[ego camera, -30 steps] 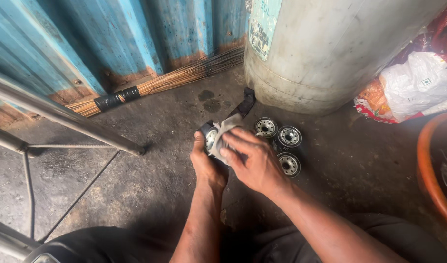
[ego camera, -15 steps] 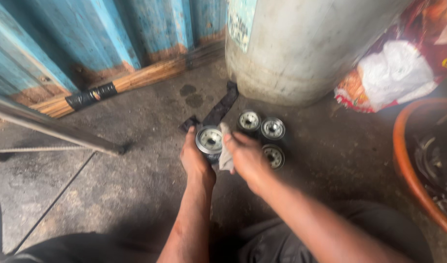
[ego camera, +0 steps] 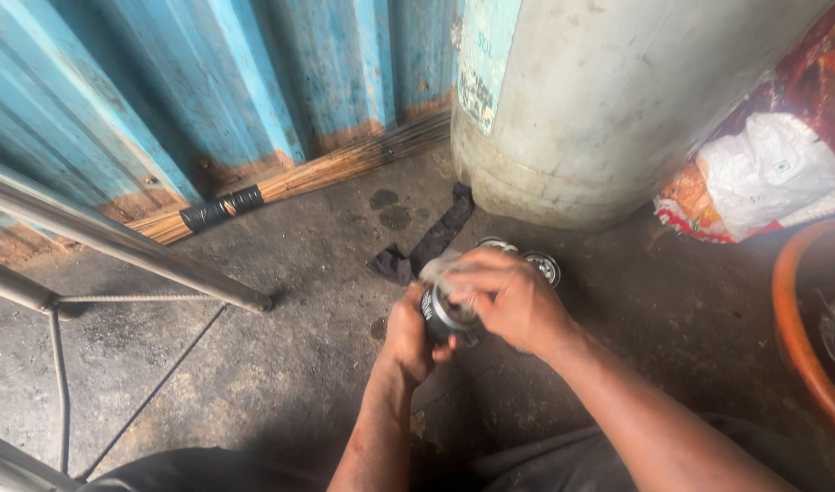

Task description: The person sits on the floor and uses a cloth to wipe and clean several small cylindrical metal parts. They handle the parts one at a time, rotating them to clean different surfaces before placing them back on the floor.

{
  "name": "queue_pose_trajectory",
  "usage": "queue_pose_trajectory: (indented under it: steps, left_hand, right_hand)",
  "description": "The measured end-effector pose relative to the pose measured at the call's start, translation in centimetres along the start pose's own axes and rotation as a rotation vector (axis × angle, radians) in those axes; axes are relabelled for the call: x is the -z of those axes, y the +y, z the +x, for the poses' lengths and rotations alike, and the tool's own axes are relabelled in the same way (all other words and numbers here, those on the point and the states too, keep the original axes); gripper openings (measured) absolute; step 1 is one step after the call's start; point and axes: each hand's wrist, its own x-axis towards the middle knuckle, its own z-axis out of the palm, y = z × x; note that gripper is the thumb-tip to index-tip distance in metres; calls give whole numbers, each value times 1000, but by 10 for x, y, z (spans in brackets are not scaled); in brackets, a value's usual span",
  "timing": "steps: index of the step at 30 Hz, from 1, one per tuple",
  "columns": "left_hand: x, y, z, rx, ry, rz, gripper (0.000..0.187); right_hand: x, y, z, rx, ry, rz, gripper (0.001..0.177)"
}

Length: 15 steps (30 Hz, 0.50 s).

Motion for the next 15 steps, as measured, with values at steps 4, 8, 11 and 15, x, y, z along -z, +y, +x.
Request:
queue_pose_trajectory:
  steps: [4,8,11,15]
  left_hand:
    - [11,-3,-2,-53,-159,4,36]
    - [10,-15,6,-477,14,-104,33]
    - [13,-16,15,-711,58,-88,39]
    - [12,-14,9,-349,74,-161,45]
  right_hand:
    - [10,-18,10,55,-34,-51,19]
    - [0,-28,14,-823,-230,4,38]
    - [-4,-27,7,-1121,-225,310,41]
    - [-12,-19,3,-931,-118,249,32]
